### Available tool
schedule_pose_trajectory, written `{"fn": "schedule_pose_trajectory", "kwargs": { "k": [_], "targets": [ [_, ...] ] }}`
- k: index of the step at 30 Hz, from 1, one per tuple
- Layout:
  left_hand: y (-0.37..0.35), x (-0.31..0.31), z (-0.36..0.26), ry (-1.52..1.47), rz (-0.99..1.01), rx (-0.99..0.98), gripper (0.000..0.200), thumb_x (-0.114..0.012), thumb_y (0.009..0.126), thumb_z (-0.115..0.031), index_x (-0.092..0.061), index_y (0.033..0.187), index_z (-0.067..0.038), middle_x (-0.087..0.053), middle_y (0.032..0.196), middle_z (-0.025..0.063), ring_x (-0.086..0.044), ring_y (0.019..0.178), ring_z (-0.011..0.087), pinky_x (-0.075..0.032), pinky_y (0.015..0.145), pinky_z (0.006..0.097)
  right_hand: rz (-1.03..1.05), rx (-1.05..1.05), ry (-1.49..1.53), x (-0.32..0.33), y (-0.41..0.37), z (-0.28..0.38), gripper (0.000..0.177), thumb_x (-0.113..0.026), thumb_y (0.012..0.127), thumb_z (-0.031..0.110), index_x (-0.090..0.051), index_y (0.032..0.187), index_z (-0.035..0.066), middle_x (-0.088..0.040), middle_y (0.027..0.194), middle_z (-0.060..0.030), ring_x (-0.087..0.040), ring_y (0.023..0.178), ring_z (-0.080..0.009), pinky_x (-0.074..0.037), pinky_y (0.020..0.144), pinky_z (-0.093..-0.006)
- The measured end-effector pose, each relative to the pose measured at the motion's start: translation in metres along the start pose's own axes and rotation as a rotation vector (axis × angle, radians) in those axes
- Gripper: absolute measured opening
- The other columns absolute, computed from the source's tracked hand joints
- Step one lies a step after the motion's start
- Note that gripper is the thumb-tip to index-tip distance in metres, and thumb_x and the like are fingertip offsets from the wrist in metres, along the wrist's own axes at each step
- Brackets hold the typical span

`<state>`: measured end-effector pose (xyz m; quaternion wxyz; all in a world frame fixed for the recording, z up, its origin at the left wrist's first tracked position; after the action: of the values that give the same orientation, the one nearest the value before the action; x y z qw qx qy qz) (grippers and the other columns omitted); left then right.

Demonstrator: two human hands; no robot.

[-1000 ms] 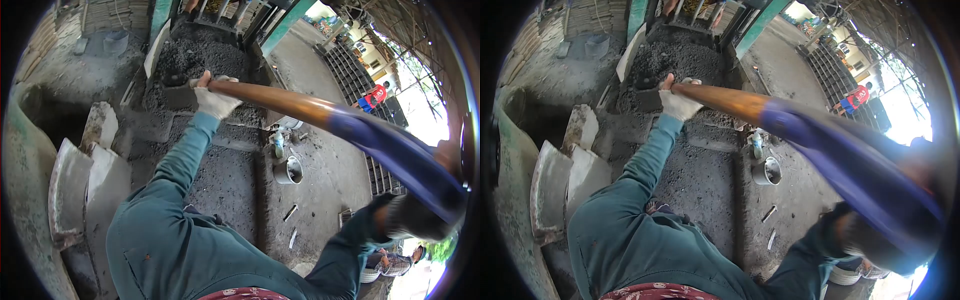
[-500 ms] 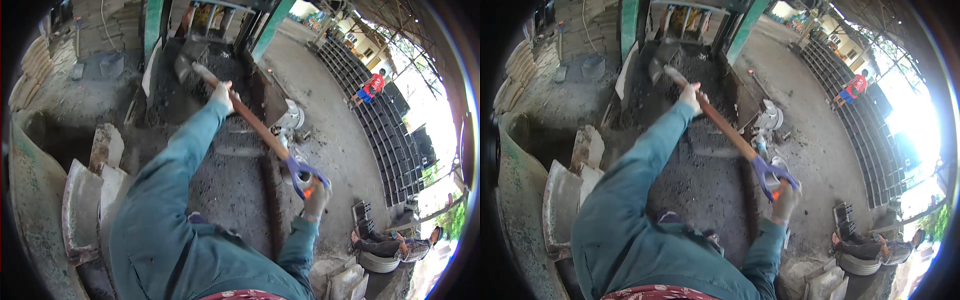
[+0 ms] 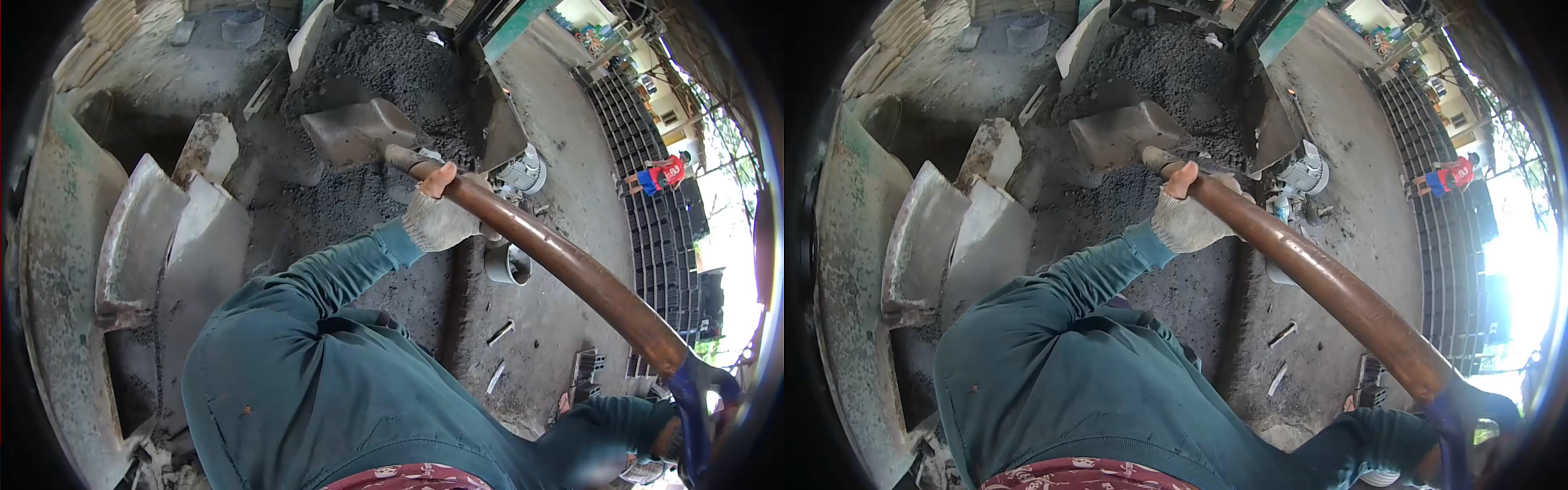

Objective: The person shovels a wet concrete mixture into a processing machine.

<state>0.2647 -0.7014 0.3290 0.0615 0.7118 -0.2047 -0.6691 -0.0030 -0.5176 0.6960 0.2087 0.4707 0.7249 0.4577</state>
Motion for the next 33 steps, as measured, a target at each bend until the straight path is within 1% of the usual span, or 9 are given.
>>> {"fn": "schedule_pose_trajectory", "kwargs": {
  "k": [13, 21, 24, 25, 27, 28, 29, 31, 33],
  "targets": [
    [0.004, -0.002, -0.061, 0.124, 0.141, 0.037, 0.089, -0.055, 0.081, -0.074, -0.055, 0.121, 0.006, -0.061, 0.120, 0.0245, -0.060, 0.112, 0.0392, -0.046, 0.099, 0.0548, 0.201, 0.006, 0.126, -0.087, 0.031, 0.061, 0.023, -0.061, 0.090, 0.015, -0.061, 0.094, -0.008, -0.063, 0.077, -0.0184, -0.062, 0.069, -0.0296, -0.053, 0.065, -0.0416],
    [0.047, 0.030, -0.098, -0.115, 0.117, 0.058, 0.063, -0.058, 0.085, -0.062, -0.069, 0.104, -0.003, -0.067, 0.105, 0.0160, -0.062, 0.102, 0.0338, -0.045, 0.097, 0.0506, 0.335, -0.107, 0.215, -0.086, 0.008, 0.105, 0.024, -0.063, 0.091, 0.011, -0.060, 0.103, -0.009, -0.063, 0.082, -0.0196, -0.064, 0.074, -0.0315, -0.053, 0.068, -0.0441],
    [0.091, 0.077, -0.125, -0.146, -0.073, -0.009, 0.052, -0.062, 0.085, -0.056, -0.068, 0.092, -0.005, -0.067, 0.094, 0.0134, -0.063, 0.092, 0.0332, -0.047, 0.092, 0.0494, 0.441, -0.196, 0.207, -0.078, -0.030, 0.101, 0.025, -0.064, 0.091, 0.010, -0.060, 0.107, -0.010, -0.064, 0.084, -0.0200, -0.064, 0.075, -0.0323, -0.053, 0.069, -0.0451],
    [0.104, 0.083, -0.130, -0.099, -0.189, -0.029, 0.044, -0.063, 0.085, -0.051, -0.063, 0.083, -0.007, -0.066, 0.085, 0.0120, -0.062, 0.086, 0.0327, -0.048, 0.088, 0.0490, 0.670, -0.087, 0.123, -0.078, -0.057, 0.086, 0.027, -0.070, 0.087, 0.009, -0.062, 0.107, -0.007, -0.066, 0.090, -0.0170, -0.065, 0.079, -0.0306, -0.054, 0.072, -0.0430],
    [0.124, 0.094, -0.123, -0.147, -0.234, 0.033, 0.035, -0.061, 0.092, -0.042, -0.057, 0.080, -0.008, -0.062, 0.082, 0.0113, -0.060, 0.085, 0.0302, -0.047, 0.088, 0.0501, 0.462, -0.575, -0.181, -0.088, -0.129, 0.084, 0.025, -0.072, 0.083, 0.011, -0.065, 0.102, -0.003, -0.065, 0.090, -0.0111, -0.065, 0.077, -0.0256, -0.052, 0.074, -0.0399],
    [0.120, 0.093, -0.110, -0.120, -0.247, 0.065, 0.031, -0.062, 0.093, -0.037, -0.059, 0.082, -0.008, -0.063, 0.084, 0.0111, -0.060, 0.087, 0.0304, -0.047, 0.089, 0.0508, 0.359, -1.056, 0.072, -0.085, -0.189, 0.072, 0.017, -0.067, 0.086, 0.010, -0.066, 0.100, 0.001, -0.064, 0.095, -0.0082, -0.065, 0.078, -0.0227, -0.053, 0.073, -0.0379],
    [0.116, 0.086, -0.099, -0.091, -0.258, 0.098, 0.027, -0.063, 0.094, -0.033, -0.060, 0.085, -0.008, -0.063, 0.086, 0.0108, -0.060, 0.089, 0.0306, -0.046, 0.091, 0.0514, 0.425, -1.197, 0.061, -0.072, -0.270, 0.054, 0.013, -0.064, 0.087, 0.008, -0.066, 0.099, 0.002, -0.064, 0.093, -0.0068, -0.064, 0.077, -0.0208, -0.054, 0.070, -0.0360],
    [0.102, 0.096, -0.076, 0.048, -0.305, 0.103, 0.023, -0.065, 0.094, -0.030, -0.062, 0.091, -0.008, -0.064, 0.089, 0.0105, -0.060, 0.091, 0.0315, -0.047, 0.091, 0.0527, -0.055, -1.779, 0.314, -0.062, -0.373, 0.084, 0.010, -0.064, 0.085, 0.005, -0.067, 0.094, 0.004, -0.066, 0.084, -0.0021, -0.061, 0.072, -0.0136, -0.051, 0.066, -0.0272],
    [0.069, 0.081, -0.054, 0.158, -0.089, 0.281, 0.027, -0.066, 0.093, -0.034, -0.064, 0.096, -0.006, -0.065, 0.093, 0.0117, -0.062, 0.098, 0.0334, -0.048, 0.094, 0.0540, 0.130, -2.120, 0.439, -0.029, -0.490, 0.123, 0.010, -0.062, 0.087, 0.004, -0.068, 0.094, 0.004, -0.065, 0.082, -0.0025, -0.061, 0.069, -0.0145, -0.051, 0.060, -0.0294]
  ]
}}
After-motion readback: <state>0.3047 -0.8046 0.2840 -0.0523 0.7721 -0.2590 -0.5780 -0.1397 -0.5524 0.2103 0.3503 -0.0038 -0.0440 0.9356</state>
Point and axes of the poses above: each hand's wrist, its own y-axis towards the middle knuckle, its own x-axis out of the back of the hand, z = x × y, the point moved 4 cm from there along y, towards the middle knuckle
